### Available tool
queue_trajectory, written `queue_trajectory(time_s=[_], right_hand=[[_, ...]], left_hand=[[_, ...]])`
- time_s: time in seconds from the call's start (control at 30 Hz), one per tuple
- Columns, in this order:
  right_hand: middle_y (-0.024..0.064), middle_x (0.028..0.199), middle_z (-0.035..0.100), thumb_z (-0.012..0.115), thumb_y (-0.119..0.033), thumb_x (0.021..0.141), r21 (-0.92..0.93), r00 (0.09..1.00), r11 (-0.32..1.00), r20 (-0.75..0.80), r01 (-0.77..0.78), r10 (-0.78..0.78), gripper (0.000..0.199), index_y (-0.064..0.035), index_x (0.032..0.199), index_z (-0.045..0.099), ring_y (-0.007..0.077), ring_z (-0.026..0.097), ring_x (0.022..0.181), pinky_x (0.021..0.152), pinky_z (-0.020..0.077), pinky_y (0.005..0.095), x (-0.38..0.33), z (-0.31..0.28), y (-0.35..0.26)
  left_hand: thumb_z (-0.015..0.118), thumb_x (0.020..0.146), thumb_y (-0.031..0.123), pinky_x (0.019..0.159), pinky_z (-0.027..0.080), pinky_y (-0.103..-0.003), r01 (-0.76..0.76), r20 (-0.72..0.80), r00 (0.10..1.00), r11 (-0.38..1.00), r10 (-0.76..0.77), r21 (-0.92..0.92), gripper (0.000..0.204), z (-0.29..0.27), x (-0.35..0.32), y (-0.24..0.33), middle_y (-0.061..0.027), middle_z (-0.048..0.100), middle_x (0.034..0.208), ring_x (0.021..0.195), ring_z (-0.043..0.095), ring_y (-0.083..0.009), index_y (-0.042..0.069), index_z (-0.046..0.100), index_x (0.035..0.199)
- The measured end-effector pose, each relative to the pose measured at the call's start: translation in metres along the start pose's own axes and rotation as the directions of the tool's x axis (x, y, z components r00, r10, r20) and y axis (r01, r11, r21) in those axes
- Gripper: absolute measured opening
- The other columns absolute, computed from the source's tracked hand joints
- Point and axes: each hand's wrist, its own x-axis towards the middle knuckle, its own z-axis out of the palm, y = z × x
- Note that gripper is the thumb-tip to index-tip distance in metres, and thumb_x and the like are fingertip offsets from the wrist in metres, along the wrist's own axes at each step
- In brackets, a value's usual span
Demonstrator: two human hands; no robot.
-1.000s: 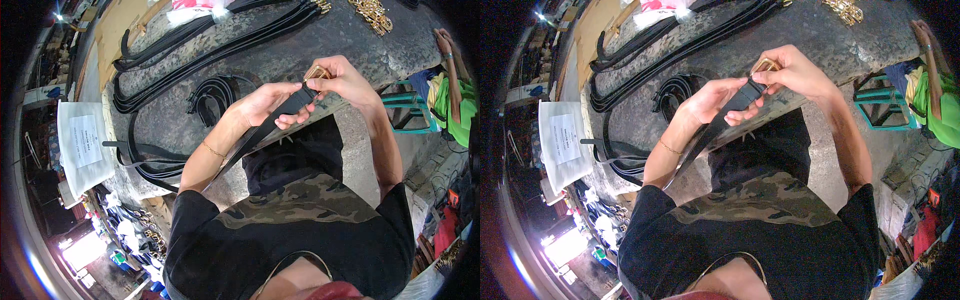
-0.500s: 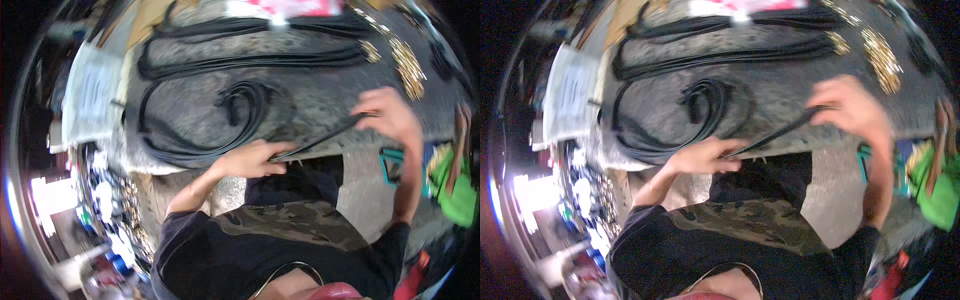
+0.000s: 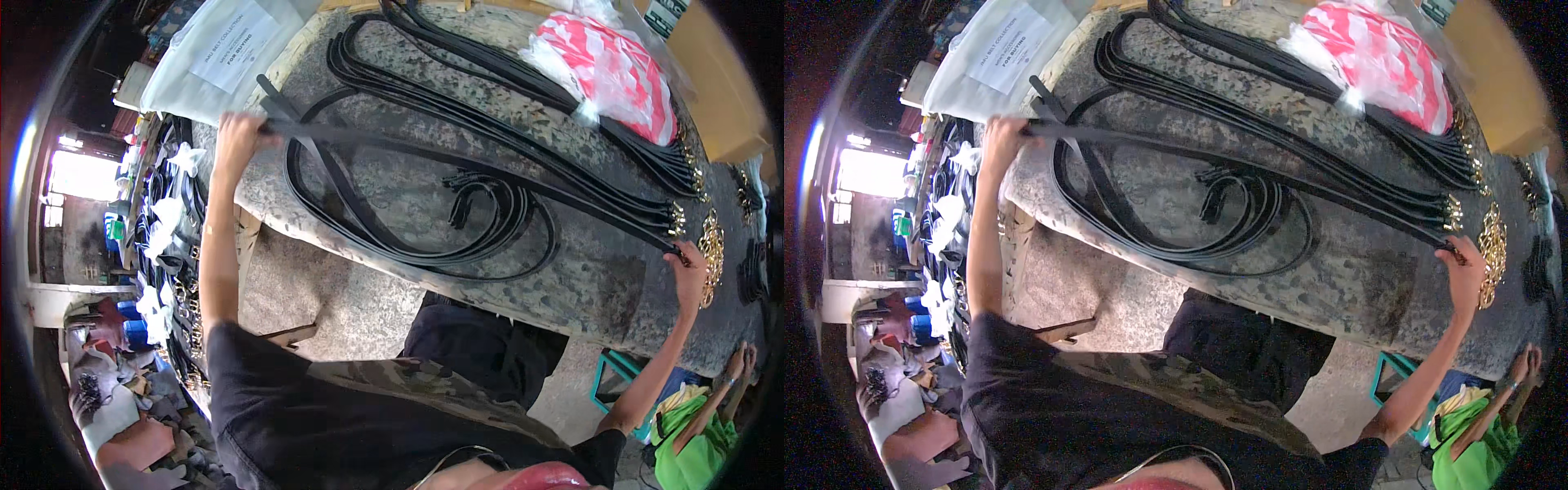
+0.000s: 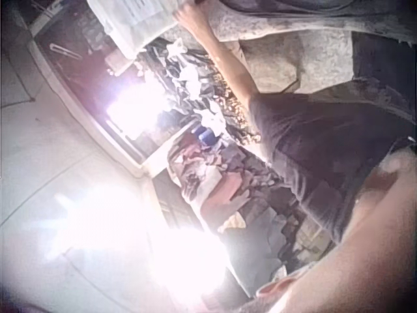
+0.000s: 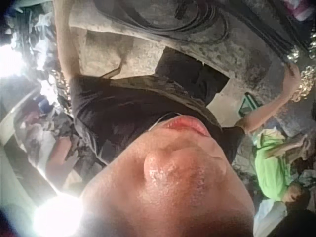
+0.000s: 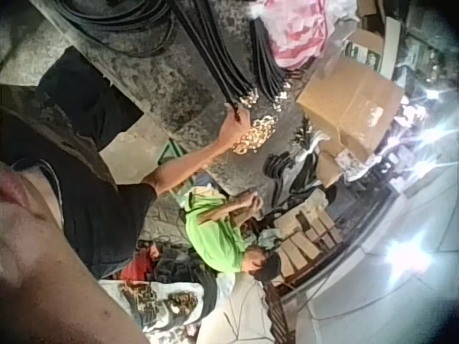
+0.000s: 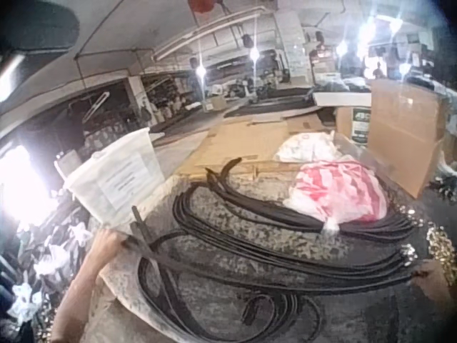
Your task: The worker is assembling black leather straps by attaching gold-colored buckles to the ends.
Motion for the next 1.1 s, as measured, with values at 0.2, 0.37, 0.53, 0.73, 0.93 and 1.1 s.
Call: queue_trajectory(time_s=[0.2,0.37,0.53,0.73,0.93,1.1], right_hand=[[0.0013,0.074,0.045,0.074,0.005,0.072,-0.148,0.99,0.989,-0.139,0.001,-0.022,0.024,0.0076,0.09,0.06,0.0104,0.039,0.067,0.059,0.0342,0.0271,-0.021,-0.013,0.034],[0.0002,0.077,0.049,0.074,0.007,0.069,0.024,0.968,0.971,0.085,-0.239,0.236,0.025,0.0062,0.09,0.061,0.0081,0.045,0.069,0.059,0.0376,0.0244,-0.044,-0.046,0.042],[0.0013,0.077,0.049,0.073,0.005,0.073,0.056,0.972,0.973,-0.055,-0.225,0.228,0.024,0.0065,0.096,0.063,0.0098,0.045,0.066,0.059,0.0379,0.0245,-0.016,-0.03,0.08],[0.0072,0.084,0.057,0.07,0.0,0.082,-0.245,0.967,0.943,-0.171,-0.225,0.186,0.025,0.0082,0.104,0.061,0.0142,0.045,0.071,0.062,0.0402,0.029,-0.006,0.01,0.102],[0.0106,0.09,0.059,0.062,0.001,0.089,-0.294,0.971,0.94,-0.21,-0.172,0.112,0.02,0.0027,0.109,0.063,0.0201,0.048,0.071,0.064,0.0428,0.0331,-0.003,0.033,0.087],[0.0109,0.11,0.066,0.06,-0.005,0.092,-0.288,0.93,0.922,-0.333,-0.257,0.155,0.025,0.0032,0.115,0.062,0.0215,0.061,0.096,0.085,0.0475,0.0327,-0.017,0.02,0.108]], left_hand=[[0.088,0.047,0.027,0.067,0.052,-0.04,0.142,0.432,0.897,0.986,-0.093,-0.084,0.042,-0.046,0.05,-0.03,-0.0211,0.065,0.068,0.07,0.067,-0.034,0.001,0.072,0.076],[0.089,0.041,0.026,0.063,0.046,-0.044,0.405,0.515,0.741,0.899,-0.431,0.169,0.047,-0.138,0.01,-0.032,-0.0209,0.063,0.068,0.069,0.064,-0.0376,-0.003,0.07,0.074],[0.065,0.08,0.017,0.063,0.048,-0.045,0.272,-0.112,0.957,0.962,-0.267,0.032,0.019,-0.074,0.023,-0.081,-0.0208,0.063,0.07,0.07,0.064,-0.0374,0.001,0.065,0.069],[0.06,0.076,0.006,0.078,0.054,-0.046,0.097,0.277,0.954,0.991,-0.118,0.089,0.013,0.126,0.132,-0.006,-0.0173,0.064,0.093,0.089,0.065,-0.0363,0.004,0.068,0.087],[0.057,0.069,-0.004,0.09,0.05,-0.042,0.173,0.247,0.962,0.955,-0.112,-0.239,0.038,0.206,0.114,-0.031,-0.0121,0.064,0.114,0.105,0.06,-0.0328,0.007,0.07,0.103],[0.059,0.073,-0.001,0.092,0.049,-0.041,-0.064,0.292,0.946,0.964,0.142,-0.259,0.051,0.196,0.146,-0.006,-0.0098,0.056,0.133,0.11,0.059,-0.032,0.01,0.061,0.123]])
